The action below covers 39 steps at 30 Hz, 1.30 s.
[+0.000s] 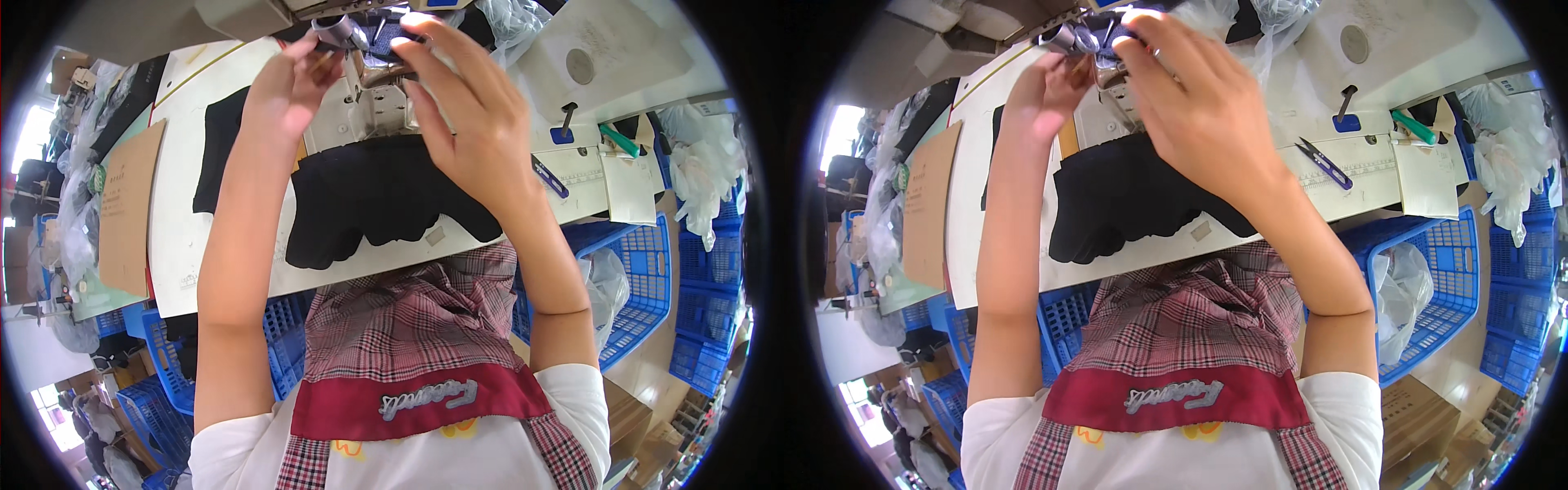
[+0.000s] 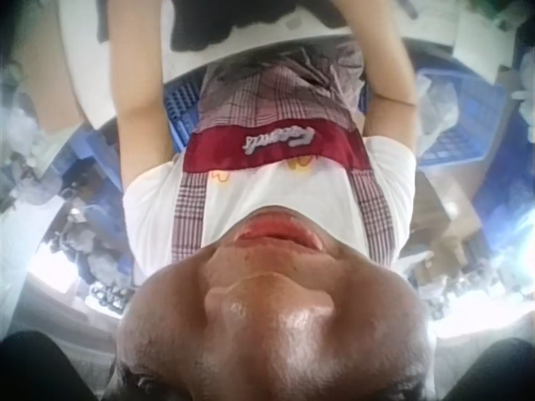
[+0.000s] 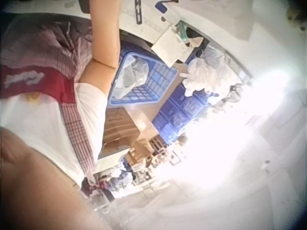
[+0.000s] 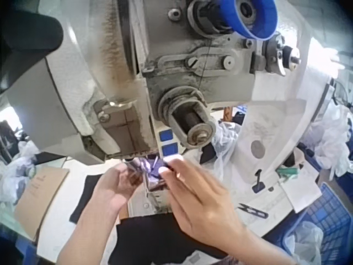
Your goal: The person operates an industrial sewing machine to stitch black fabric pieces, likely gloves, in a repetitive assembly-line process. They guide the fabric under the needle, align the edges, and move the material through the machine to create seams.
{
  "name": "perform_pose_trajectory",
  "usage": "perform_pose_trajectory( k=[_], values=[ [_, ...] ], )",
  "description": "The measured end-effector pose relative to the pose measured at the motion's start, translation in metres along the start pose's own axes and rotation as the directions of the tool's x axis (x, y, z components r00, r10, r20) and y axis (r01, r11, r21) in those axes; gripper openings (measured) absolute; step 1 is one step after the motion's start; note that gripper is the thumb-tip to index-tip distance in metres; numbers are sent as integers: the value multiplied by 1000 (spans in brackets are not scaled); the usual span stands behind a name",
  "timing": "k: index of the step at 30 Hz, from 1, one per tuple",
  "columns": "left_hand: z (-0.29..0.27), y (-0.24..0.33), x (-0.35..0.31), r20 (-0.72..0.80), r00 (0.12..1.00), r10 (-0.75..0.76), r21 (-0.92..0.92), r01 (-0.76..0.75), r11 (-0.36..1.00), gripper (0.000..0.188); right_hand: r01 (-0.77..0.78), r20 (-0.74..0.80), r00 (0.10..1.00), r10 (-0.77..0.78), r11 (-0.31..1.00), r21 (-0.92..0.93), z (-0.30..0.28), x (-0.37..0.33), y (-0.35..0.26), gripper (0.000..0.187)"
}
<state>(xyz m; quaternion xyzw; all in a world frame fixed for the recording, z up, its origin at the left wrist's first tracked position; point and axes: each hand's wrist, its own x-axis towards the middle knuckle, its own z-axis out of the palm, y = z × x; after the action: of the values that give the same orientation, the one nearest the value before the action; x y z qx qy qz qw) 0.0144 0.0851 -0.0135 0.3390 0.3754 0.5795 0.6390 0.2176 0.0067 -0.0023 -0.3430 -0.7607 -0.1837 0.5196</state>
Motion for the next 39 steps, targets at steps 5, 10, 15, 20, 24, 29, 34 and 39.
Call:
perform_pose_trajectory(
  k=[5,10,15,20,24,29,34,39],
  values=[
    [-148,51,108,-53,976,212,-44,-214,976,10,-148,220,963,152,988,-36,-37,-18,-6,29],
    [-123,86,-16,-96,970,225,790,-63,609,39,-237,495,819,289,957,-166,-55,-49,-15,40],
    [-221,47,-27,36,929,369,996,-6,-84,41,-189,500,820,279,956,-224,-52,-53,-21,45],
    [-158,31,-55,164,719,676,983,-174,-54,29,-264,515,795,321,947,-184,-54,-46,-21,36],
    [-29,31,-109,663,597,451,728,-655,-203,22,-712,596,644,480,661,237,-54,-27,-27,21],
    [20,14,-105,639,674,370,639,-733,232,19,-620,499,774,391,630,468,-44,9,-22,21],
    [19,26,-88,274,950,152,655,-300,694,18,-142,311,947,79,972,187,-43,8,-1,42],
    [24,15,-75,221,961,165,522,-260,813,20,-64,419,907,29,996,67,-44,8,-18,58]
  ],
)
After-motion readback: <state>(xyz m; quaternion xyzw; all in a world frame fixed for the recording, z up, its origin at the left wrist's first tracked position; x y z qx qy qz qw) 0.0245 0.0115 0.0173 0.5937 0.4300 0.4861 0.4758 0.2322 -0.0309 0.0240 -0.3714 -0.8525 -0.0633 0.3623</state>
